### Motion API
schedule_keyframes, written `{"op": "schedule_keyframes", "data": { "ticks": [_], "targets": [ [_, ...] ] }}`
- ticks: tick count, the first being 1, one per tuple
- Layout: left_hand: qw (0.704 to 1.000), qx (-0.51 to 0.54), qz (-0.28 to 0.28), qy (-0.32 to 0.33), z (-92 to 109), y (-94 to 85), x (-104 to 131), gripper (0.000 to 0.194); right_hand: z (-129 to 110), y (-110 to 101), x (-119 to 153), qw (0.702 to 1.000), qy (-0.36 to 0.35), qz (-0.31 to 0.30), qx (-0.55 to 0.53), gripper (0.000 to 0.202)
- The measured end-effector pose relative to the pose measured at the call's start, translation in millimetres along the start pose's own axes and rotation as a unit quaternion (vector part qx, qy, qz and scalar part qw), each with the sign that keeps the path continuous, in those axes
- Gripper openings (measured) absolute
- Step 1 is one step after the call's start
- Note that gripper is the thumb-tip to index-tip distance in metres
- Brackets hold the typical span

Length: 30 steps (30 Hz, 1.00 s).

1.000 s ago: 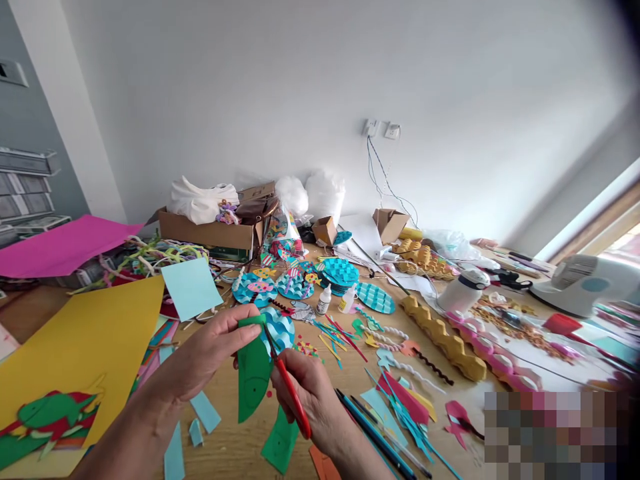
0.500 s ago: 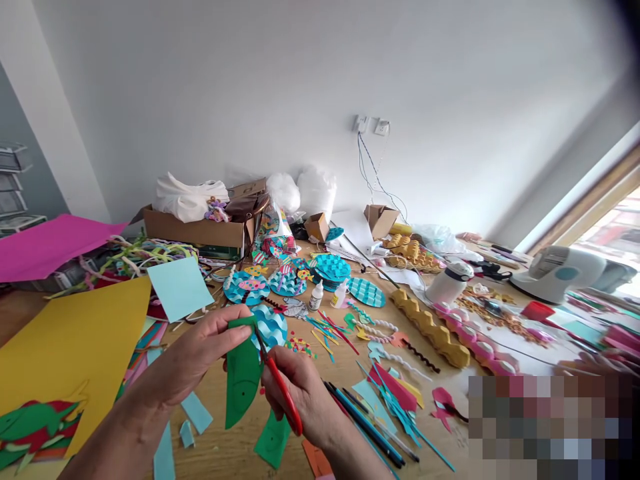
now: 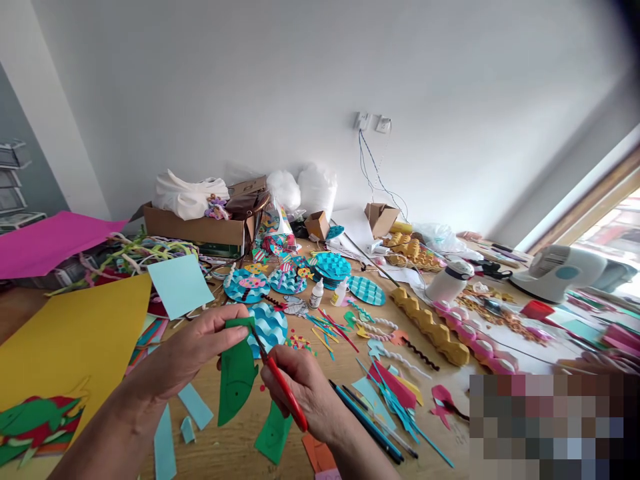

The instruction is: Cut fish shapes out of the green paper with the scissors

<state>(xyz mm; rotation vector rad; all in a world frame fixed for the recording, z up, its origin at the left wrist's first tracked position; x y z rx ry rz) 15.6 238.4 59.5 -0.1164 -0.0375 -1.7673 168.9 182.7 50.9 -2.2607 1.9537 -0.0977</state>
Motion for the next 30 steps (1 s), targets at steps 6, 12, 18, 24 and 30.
{"op": "schedule_keyframes", "data": {
  "ticks": [6, 12, 18, 24, 30],
  "targets": [
    [0.998, -0.007, -0.053, 0.023, 7, 5.8, 2, 0.024, -3, -4, 2, 0.999, -0.023, -0.003, 0.025, 0.036],
    [0.996, -0.041, -0.072, 0.041, 17, 7.7, 6, 0.023, -6, -6, 3, 0.998, -0.024, -0.006, 0.054, 0.033],
    [0.994, -0.053, -0.064, 0.067, 23, 7.8, 4, 0.023, -9, -9, 3, 0.996, -0.030, -0.003, 0.083, 0.036],
    [0.996, -0.029, -0.085, 0.018, 17, 8.1, 5, 0.026, -13, -11, 3, 0.992, -0.048, -0.006, 0.113, 0.034],
    [0.996, 0.031, -0.088, -0.016, 15, 9.7, 6, 0.027, -12, -12, 2, 0.993, -0.036, -0.002, 0.109, 0.030]
  ]
}}
Point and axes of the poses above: each hand's wrist, its own x-axis away from the middle knuckle, its own y-axis out of the palm, z = x × y, the point moved 6 cm from there along -x, towards the middle knuckle, and after that the axes turned 10 degrees about z, right-handed, at the moved point
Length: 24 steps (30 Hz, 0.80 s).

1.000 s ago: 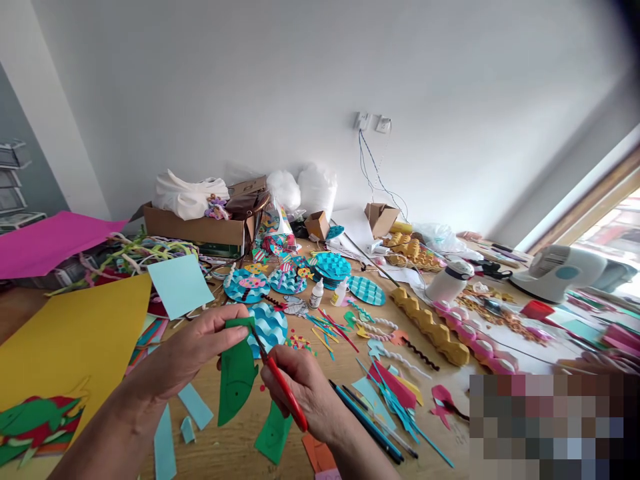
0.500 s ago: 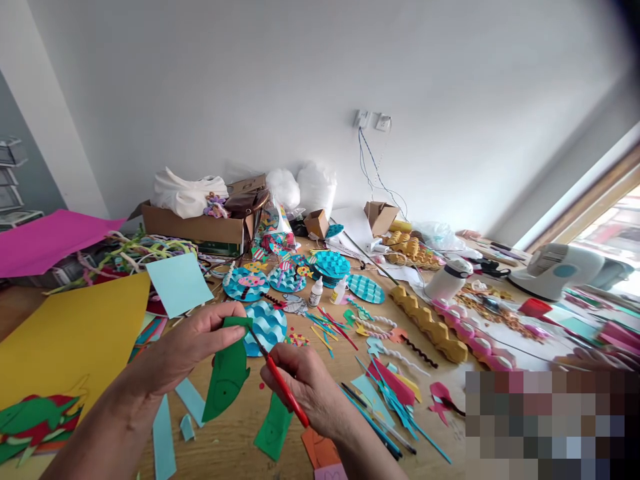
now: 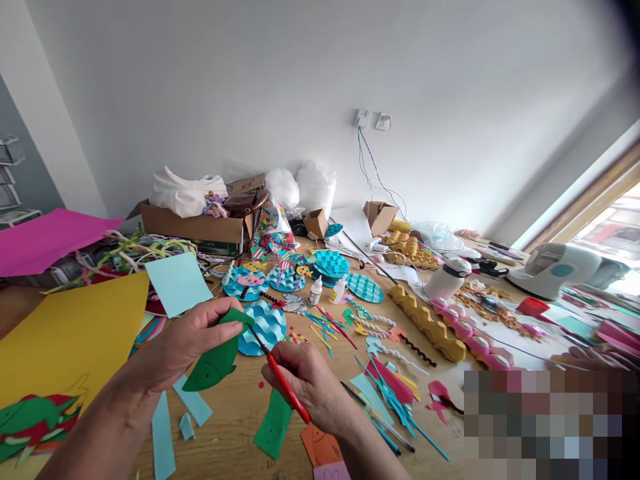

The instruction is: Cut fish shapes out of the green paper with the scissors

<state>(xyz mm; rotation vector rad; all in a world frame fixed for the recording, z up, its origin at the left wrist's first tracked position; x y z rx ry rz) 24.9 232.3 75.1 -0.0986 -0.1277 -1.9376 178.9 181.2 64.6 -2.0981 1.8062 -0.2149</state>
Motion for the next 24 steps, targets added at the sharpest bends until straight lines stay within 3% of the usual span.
{"op": "schedule_keyframes", "data": {
  "ticks": [12, 24],
  "targets": [
    [1.000, 0.006, 0.027, 0.005, 1.4, -0.6, 1.0, 0.030, 4.8, 5.9, -0.6, 0.998, 0.022, -0.023, -0.054, 0.033],
    [1.000, -0.024, 0.007, 0.009, 3.9, 3.4, 1.5, 0.029, 3.3, 4.0, 0.1, 0.999, 0.015, -0.021, -0.045, 0.034]
  ]
}}
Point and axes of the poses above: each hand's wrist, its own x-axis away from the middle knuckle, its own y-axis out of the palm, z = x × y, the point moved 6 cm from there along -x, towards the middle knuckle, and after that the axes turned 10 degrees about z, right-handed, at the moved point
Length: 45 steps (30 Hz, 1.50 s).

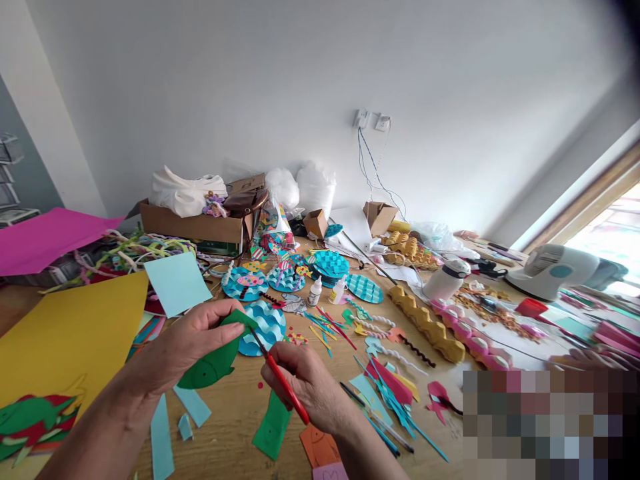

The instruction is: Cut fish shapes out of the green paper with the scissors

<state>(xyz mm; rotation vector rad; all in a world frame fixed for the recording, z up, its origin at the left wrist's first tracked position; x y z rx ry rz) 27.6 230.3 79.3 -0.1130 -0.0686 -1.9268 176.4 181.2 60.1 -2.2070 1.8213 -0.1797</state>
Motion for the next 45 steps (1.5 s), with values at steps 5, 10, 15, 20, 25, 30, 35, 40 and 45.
{"op": "schedule_keyframes", "data": {
  "ticks": [5, 10, 15, 20, 25, 30, 35, 40, 45],
  "targets": [
    [1.000, -0.008, 0.017, -0.005, -1, -2.9, 0, 0.030, 0, -2, 0, 1.000, 0.001, 0.003, 0.024, 0.031],
    [1.000, -0.002, 0.024, -0.018, -1, -3.1, -1, 0.031, -3, -5, 0, 0.998, -0.018, 0.003, 0.054, 0.032],
    [0.998, 0.020, 0.054, -0.025, 2, -8.7, -1, 0.034, -2, -7, 0, 0.998, -0.021, 0.006, 0.062, 0.037],
    [0.983, 0.107, 0.146, 0.009, 7, -20.6, -1, 0.037, 7, -5, -2, 0.995, 0.044, 0.026, -0.082, 0.043],
    [0.975, 0.172, 0.138, 0.013, -1, -9.4, -8, 0.027, 2, -6, -2, 0.974, 0.022, 0.091, -0.206, 0.052],
    [0.956, 0.267, 0.116, -0.035, -10, 9.8, -14, 0.023, 2, -4, -2, 0.943, -0.034, 0.133, -0.304, 0.048],
    [0.959, 0.281, 0.011, 0.030, -3, 30.6, -10, 0.048, 4, 0, -2, 0.923, -0.038, 0.156, -0.349, 0.048],
    [0.974, 0.173, 0.139, 0.053, -20, 28.8, -11, 0.042, 8, 12, -1, 0.933, -0.009, 0.144, -0.329, 0.051],
    [0.964, 0.083, 0.204, 0.149, -11, 23.0, -10, 0.032, 12, 24, 0, 0.948, 0.047, 0.115, -0.294, 0.055]
  ]
}}
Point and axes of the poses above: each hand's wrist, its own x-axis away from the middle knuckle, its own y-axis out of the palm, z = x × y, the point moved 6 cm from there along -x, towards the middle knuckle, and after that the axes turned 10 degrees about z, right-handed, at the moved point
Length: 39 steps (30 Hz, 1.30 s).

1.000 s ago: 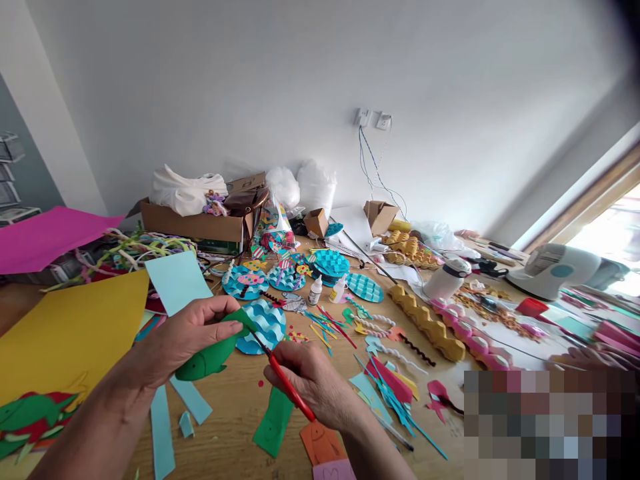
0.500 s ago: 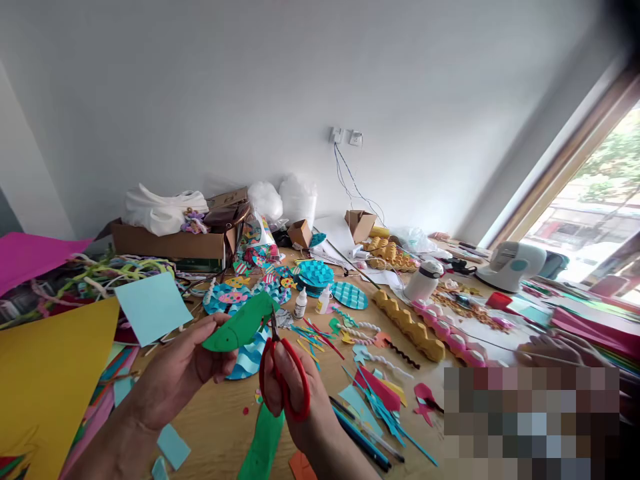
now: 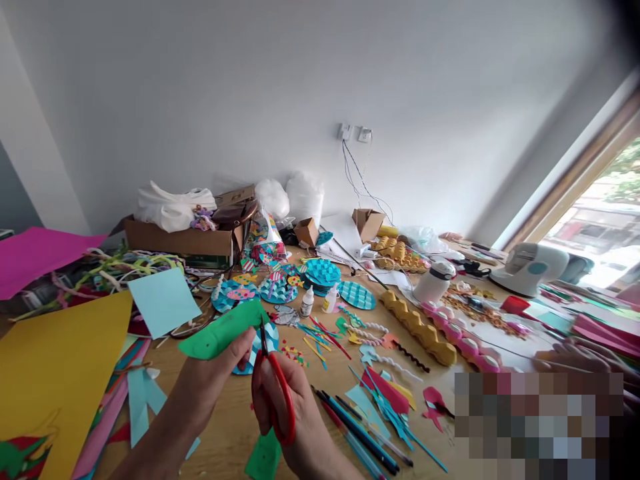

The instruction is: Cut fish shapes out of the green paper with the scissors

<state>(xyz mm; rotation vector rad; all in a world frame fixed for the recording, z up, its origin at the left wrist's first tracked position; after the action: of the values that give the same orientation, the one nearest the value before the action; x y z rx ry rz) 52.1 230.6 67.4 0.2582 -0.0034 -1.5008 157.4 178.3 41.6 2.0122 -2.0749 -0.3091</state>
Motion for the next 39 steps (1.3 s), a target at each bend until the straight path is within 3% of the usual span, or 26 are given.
{"op": "schedule_keyframes", "data": {
  "ticks": [2, 9, 17, 28, 39],
  "targets": [
    [0.999, -0.021, 0.001, 0.039, 7, -0.9, -1, 0.040, 0, 2, 1, 1.000, 0.017, 0.000, 0.021, 0.058],
    [0.999, -0.027, 0.006, 0.031, 5, -3.8, -1, 0.038, -1, 5, 2, 0.997, 0.035, -0.005, 0.065, 0.061],
    [1.000, 0.000, 0.020, -0.007, -1, -9.2, 1, 0.031, 1, 4, 2, 0.996, 0.034, -0.004, 0.084, 0.062],
    [0.994, 0.069, 0.060, -0.062, -4, -10.1, 5, 0.022, -3, 2, 3, 0.995, 0.007, -0.005, 0.104, 0.047],
    [0.999, 0.005, 0.018, -0.032, 4, -15.3, 1, 0.024, -17, -1, 3, 0.988, -0.009, -0.026, 0.150, 0.044]
  ]
}}
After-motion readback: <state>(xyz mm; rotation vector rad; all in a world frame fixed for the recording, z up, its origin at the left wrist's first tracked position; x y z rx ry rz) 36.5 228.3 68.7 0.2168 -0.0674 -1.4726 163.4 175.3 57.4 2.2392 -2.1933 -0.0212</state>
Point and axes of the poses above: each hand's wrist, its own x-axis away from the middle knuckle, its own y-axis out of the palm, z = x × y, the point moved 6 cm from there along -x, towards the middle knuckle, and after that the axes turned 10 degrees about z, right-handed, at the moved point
